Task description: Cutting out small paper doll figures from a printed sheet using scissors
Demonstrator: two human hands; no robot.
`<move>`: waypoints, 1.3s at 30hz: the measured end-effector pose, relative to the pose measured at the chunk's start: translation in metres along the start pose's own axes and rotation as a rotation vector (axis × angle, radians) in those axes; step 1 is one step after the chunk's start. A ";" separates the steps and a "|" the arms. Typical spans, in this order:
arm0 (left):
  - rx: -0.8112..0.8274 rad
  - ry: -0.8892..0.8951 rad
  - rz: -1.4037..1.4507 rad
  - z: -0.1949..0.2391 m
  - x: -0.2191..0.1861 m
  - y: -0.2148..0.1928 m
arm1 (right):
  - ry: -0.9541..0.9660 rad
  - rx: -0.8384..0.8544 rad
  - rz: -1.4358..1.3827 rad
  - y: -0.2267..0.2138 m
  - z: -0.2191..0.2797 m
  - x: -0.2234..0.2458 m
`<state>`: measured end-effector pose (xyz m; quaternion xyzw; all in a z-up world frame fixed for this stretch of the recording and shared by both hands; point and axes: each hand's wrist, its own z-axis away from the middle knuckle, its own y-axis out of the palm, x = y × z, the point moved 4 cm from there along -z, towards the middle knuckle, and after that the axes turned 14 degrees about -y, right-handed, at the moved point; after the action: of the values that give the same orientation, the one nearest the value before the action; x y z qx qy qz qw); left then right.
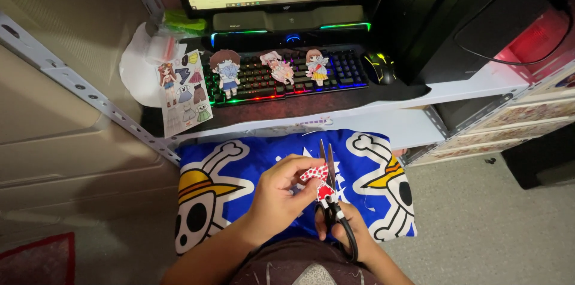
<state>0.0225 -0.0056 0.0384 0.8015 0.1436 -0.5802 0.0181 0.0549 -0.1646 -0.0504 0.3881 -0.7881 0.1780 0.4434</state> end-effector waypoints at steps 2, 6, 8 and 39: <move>0.004 -0.020 0.015 0.001 0.004 0.002 | 0.016 -0.004 -0.003 0.001 0.000 0.001; 0.027 -0.061 0.017 0.001 0.010 0.003 | 0.037 -0.025 0.030 -0.001 0.007 -0.001; 0.041 -0.115 0.025 0.002 0.020 0.005 | 0.051 -0.036 0.034 -0.002 0.010 -0.001; -0.130 -0.379 0.200 0.021 0.087 -0.006 | 0.087 -0.755 -0.135 -0.029 -0.012 -0.067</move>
<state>0.0265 0.0139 -0.0487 0.6856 0.0945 -0.7053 0.1535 0.1050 -0.1452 -0.1016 0.2406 -0.7513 -0.1382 0.5989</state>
